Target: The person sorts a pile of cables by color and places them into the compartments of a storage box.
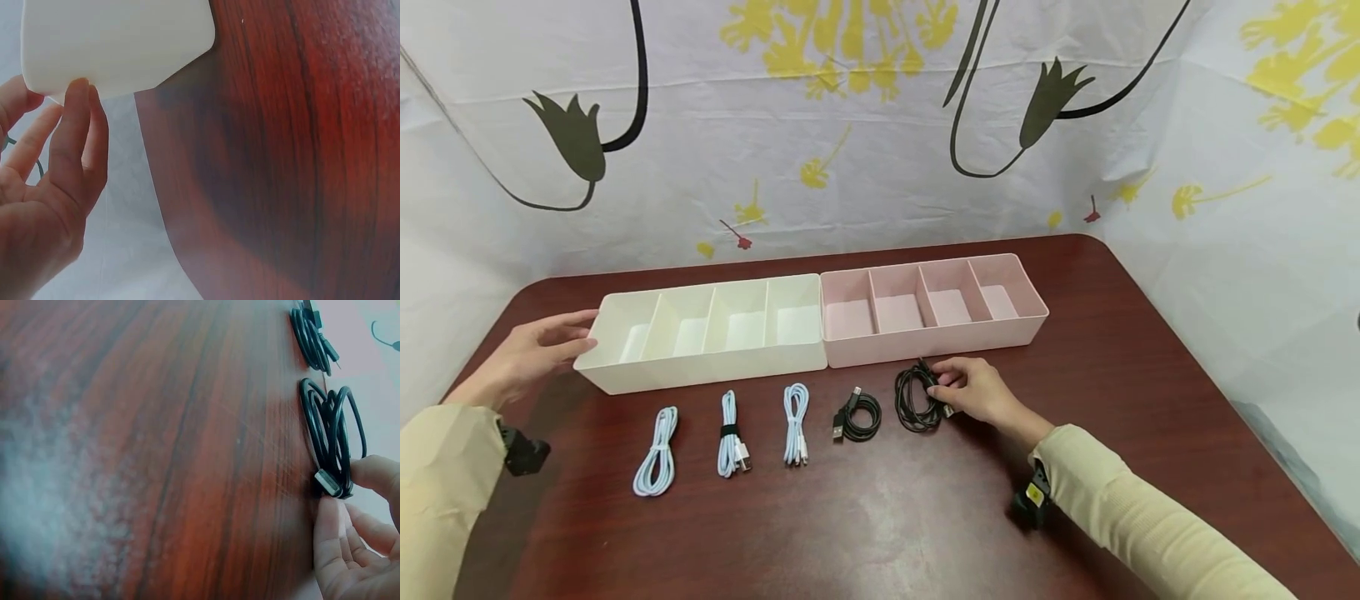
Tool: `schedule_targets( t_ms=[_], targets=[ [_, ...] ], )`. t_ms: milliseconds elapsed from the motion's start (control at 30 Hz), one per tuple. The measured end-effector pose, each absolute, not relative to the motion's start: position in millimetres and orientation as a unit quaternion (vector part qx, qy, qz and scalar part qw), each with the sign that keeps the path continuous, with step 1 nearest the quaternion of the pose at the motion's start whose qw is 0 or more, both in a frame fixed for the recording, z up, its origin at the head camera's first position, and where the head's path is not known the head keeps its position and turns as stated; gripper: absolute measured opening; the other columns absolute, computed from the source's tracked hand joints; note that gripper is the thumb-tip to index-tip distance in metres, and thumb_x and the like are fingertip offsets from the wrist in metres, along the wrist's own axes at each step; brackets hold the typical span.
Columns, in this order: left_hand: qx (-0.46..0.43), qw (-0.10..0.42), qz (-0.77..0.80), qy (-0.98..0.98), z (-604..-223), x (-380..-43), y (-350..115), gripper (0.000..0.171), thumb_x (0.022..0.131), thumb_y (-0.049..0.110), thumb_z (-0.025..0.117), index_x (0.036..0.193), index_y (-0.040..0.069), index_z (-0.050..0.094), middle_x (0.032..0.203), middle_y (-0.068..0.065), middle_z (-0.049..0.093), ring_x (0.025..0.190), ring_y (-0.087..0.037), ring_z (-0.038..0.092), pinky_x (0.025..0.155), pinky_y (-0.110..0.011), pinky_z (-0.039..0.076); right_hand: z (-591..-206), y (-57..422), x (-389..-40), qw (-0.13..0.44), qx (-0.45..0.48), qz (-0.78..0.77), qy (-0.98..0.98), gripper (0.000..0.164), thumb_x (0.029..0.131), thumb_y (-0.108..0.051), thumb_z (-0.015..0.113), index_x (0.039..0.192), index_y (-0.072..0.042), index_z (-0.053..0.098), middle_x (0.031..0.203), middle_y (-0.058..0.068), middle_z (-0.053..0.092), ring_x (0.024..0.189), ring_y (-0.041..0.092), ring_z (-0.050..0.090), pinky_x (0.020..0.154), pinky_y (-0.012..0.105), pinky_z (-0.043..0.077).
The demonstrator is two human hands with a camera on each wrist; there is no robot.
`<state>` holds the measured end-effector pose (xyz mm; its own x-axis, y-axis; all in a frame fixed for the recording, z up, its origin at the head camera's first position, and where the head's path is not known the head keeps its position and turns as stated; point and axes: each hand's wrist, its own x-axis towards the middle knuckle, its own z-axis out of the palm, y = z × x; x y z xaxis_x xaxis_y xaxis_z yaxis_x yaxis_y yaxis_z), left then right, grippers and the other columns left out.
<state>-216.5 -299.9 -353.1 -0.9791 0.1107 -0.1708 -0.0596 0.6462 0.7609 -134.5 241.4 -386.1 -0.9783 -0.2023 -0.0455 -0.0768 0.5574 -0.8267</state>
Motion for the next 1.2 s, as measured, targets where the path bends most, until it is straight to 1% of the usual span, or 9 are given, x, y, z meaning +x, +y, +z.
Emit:
schedule_targets(
  t_ms=[67, 200, 333, 500, 700, 800, 900, 1000, 1200],
  targets=[
    [0.024, 0.107, 0.417, 0.902, -348.9, -214.2, -298.0, 0.067, 0.087, 0.039, 0.053, 0.14, 0.01, 0.025, 0.121, -0.022, 0.039, 0.107, -0.035, 0.04, 0.084, -0.049, 0.042, -387.1, 241.6, -135.9, 0.07, -0.08, -0.464, 0.879, 0.036, 0.078, -0.007, 0.066, 0.106, 0.013, 0.056, 0.078, 0.01, 0.058, 0.058, 0.014, 0.052, 0.047, 0.027, 0.048],
    [0.025, 0.111, 0.412, 0.904, -344.5, -212.2, -295.4, 0.065, 0.089, 0.035, 0.052, 0.14, 0.008, 0.024, 0.122, -0.024, 0.038, 0.108, -0.037, 0.039, 0.085, -0.052, 0.041, -387.3, 241.5, -137.1, 0.074, -0.081, -0.46, 0.881, 0.034, 0.078, -0.007, 0.066, 0.104, 0.012, 0.058, 0.074, 0.008, 0.058, 0.055, 0.014, 0.051, 0.046, 0.027, 0.048],
    [0.026, 0.105, 0.413, 0.904, -343.9, -211.8, -294.1, 0.064, 0.088, 0.035, 0.052, 0.14, 0.007, 0.025, 0.121, -0.025, 0.04, 0.105, -0.037, 0.041, 0.083, -0.05, 0.043, -387.0, 240.4, -136.2, 0.068, -0.082, -0.452, 0.886, 0.03, 0.077, -0.008, 0.067, 0.099, 0.011, 0.06, 0.071, 0.008, 0.058, 0.052, 0.015, 0.051, 0.045, 0.028, 0.047],
    [0.022, 0.097, 0.417, 0.903, -344.5, -210.9, -294.5, 0.064, 0.089, 0.035, 0.052, 0.139, 0.006, 0.026, 0.121, -0.025, 0.04, 0.104, -0.037, 0.043, 0.082, -0.049, 0.044, -387.7, 237.8, -137.1, 0.054, -0.083, -0.435, 0.895, 0.028, 0.078, -0.011, 0.067, 0.096, 0.01, 0.061, 0.07, 0.007, 0.058, 0.047, 0.014, 0.05, 0.042, 0.028, 0.046],
    [0.02, 0.096, 0.421, 0.902, -345.9, -212.5, -295.3, 0.064, 0.088, 0.035, 0.052, 0.139, 0.005, 0.026, 0.121, -0.025, 0.04, 0.104, -0.037, 0.043, 0.083, -0.05, 0.043, -386.9, 238.2, -137.5, 0.057, -0.071, -0.434, 0.896, 0.027, 0.077, -0.012, 0.068, 0.094, 0.008, 0.061, 0.071, 0.008, 0.058, 0.048, 0.014, 0.051, 0.044, 0.029, 0.047],
    [0.018, 0.097, 0.423, 0.901, -345.8, -212.6, -295.7, 0.064, 0.088, 0.035, 0.052, 0.139, 0.005, 0.027, 0.121, -0.024, 0.04, 0.103, -0.034, 0.043, 0.081, -0.046, 0.045, -387.5, 238.5, -138.4, 0.06, -0.067, -0.437, 0.895, 0.026, 0.077, -0.011, 0.067, 0.093, 0.009, 0.06, 0.071, 0.008, 0.058, 0.052, 0.014, 0.052, 0.044, 0.029, 0.048],
    [0.018, 0.098, 0.422, 0.901, -345.0, -212.6, -295.4, 0.063, 0.088, 0.034, 0.053, 0.139, 0.006, 0.027, 0.12, -0.021, 0.041, 0.101, -0.029, 0.044, 0.077, -0.036, 0.048, -386.9, 238.5, -138.1, 0.065, -0.061, -0.441, 0.893, 0.025, 0.078, -0.01, 0.067, 0.092, 0.009, 0.059, 0.072, 0.009, 0.057, 0.056, 0.014, 0.052, 0.046, 0.028, 0.049],
    [0.02, 0.097, 0.42, 0.902, -344.5, -212.6, -294.9, 0.063, 0.088, 0.032, 0.054, 0.139, 0.006, 0.028, 0.118, -0.02, 0.042, 0.099, -0.026, 0.044, 0.072, -0.027, 0.048, -385.7, 238.2, -137.2, 0.069, -0.06, -0.445, 0.891, 0.026, 0.078, -0.01, 0.066, 0.093, 0.01, 0.058, 0.074, 0.009, 0.057, 0.058, 0.015, 0.052, 0.047, 0.029, 0.049],
    [0.021, 0.091, 0.413, 0.906, -344.1, -213.0, -294.3, 0.062, 0.088, 0.031, 0.055, 0.138, 0.006, 0.029, 0.116, -0.019, 0.043, 0.099, -0.025, 0.044, 0.069, -0.025, 0.047, -383.4, 239.8, -134.3, 0.08, -0.058, -0.461, 0.882, 0.029, 0.08, -0.012, 0.065, 0.096, 0.01, 0.055, 0.08, 0.01, 0.055, 0.063, 0.015, 0.052, 0.05, 0.029, 0.049]
  ],
)
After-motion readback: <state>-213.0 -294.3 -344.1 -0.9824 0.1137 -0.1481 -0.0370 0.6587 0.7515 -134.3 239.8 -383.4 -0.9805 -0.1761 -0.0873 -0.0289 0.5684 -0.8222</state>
